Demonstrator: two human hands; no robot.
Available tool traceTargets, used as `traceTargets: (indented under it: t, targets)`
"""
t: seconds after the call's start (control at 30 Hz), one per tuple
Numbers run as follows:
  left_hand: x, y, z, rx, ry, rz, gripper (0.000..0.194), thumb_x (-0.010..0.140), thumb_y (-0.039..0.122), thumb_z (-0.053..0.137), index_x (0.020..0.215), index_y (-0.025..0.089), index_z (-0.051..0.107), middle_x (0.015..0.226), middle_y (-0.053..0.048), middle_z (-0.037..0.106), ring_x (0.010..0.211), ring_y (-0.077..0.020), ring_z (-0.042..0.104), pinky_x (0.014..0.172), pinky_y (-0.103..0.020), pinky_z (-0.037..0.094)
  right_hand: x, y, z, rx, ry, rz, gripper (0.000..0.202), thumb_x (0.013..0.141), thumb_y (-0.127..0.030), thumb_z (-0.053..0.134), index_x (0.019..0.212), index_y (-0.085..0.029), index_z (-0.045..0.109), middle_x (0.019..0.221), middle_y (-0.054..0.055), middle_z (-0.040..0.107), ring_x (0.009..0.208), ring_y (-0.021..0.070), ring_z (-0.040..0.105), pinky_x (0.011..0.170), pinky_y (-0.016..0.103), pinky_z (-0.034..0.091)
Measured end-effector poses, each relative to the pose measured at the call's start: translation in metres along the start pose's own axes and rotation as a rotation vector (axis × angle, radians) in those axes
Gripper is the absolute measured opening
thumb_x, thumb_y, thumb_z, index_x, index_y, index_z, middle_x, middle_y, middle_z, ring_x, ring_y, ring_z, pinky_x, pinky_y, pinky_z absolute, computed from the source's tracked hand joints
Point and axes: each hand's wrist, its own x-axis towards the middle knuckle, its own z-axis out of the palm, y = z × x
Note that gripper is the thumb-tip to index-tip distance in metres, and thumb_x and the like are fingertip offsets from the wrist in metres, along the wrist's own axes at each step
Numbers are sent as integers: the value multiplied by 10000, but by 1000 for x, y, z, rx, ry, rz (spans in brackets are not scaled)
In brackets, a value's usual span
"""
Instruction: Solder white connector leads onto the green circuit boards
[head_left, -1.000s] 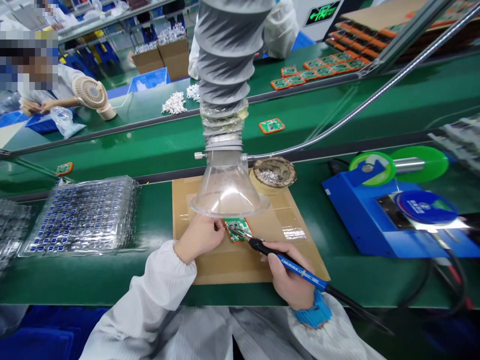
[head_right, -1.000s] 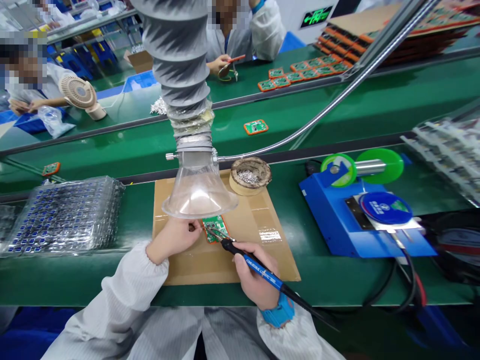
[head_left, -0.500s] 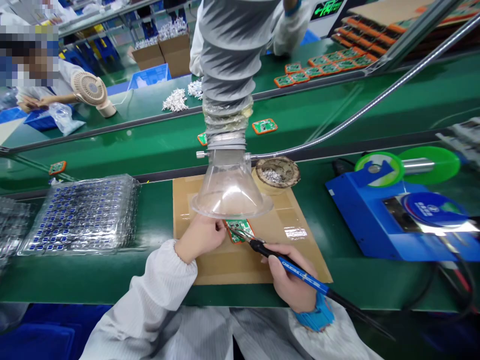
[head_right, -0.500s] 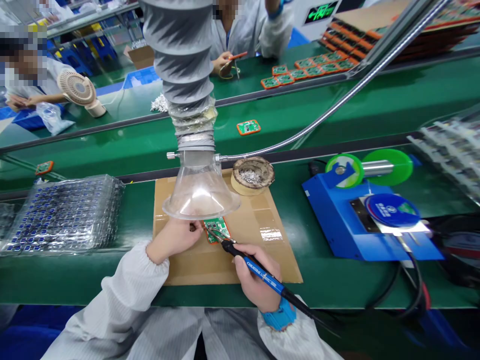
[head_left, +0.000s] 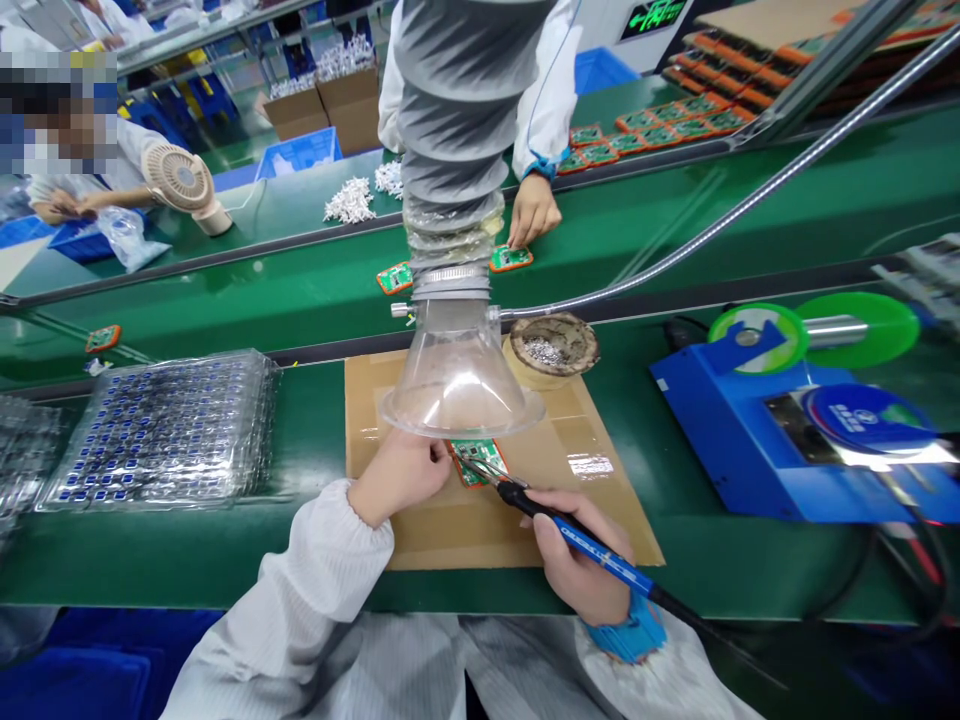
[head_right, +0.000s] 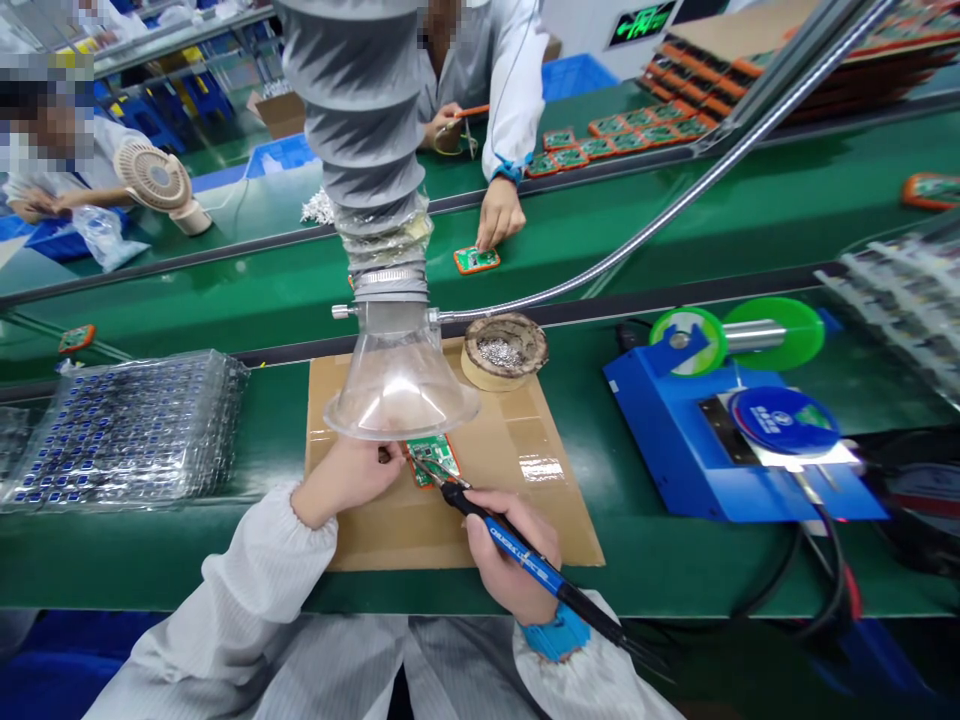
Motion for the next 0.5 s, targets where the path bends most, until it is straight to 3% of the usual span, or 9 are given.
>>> traceTargets:
  t: [0.3,0.5]
  targets:
    - [0,0,1,4,-13,-34,158,805,71,540,696,184,557,731,-15,620,673,-137,525,689,-288,419,-3,1,-2,12,3,-3,90,914,-284,654,974,-241,705,791,1,760,630,152,737,605,234,566]
    - [-1,2,-1,-14,-15,-52,163,783,59,549,681,186,555,722,-7,605,668,-133,510,676,-284,416,-7,12,0,201,138,132,114,947,-290,634,984,-229,722,741,7,733,621,177,726,608,282,587]
